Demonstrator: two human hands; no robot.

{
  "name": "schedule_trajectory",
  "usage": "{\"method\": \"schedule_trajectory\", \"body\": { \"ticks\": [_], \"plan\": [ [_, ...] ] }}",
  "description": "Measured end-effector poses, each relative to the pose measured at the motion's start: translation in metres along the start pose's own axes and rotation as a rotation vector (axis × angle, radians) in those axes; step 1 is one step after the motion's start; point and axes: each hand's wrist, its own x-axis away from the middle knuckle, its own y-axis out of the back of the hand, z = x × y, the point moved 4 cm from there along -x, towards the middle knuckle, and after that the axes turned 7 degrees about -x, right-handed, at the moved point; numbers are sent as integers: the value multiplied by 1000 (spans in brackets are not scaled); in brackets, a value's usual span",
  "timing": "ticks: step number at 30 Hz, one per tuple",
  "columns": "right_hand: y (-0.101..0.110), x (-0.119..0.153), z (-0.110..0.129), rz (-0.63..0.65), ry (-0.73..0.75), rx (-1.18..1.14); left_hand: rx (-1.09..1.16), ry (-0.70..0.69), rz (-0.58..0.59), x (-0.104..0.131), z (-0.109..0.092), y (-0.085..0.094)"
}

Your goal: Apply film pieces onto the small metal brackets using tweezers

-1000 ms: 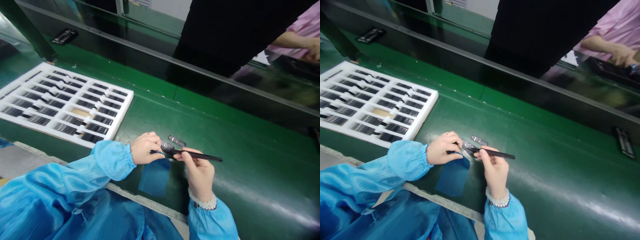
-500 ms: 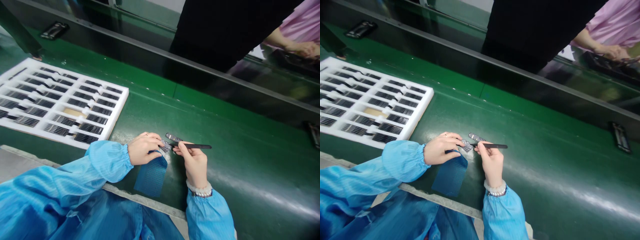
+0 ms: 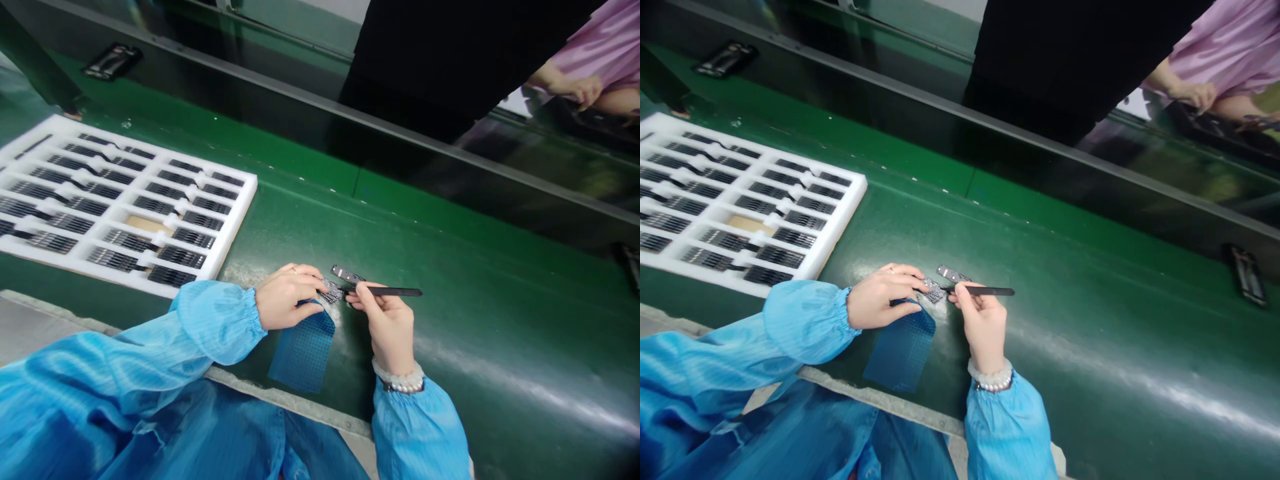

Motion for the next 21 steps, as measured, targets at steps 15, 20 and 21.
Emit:
{"method": "schedule_trajectory", "body": {
  "ticks": [15, 20, 21],
  "plan": [
    [-3, 20, 16, 59, 516, 534, -2, 12, 35, -1, 0, 1],
    [0, 22, 20, 56, 594, 547, 16, 27, 36, -1, 1, 0],
    [1, 21, 20, 49, 584, 533, 17, 24, 35, 0, 1, 0]
  ]
}}
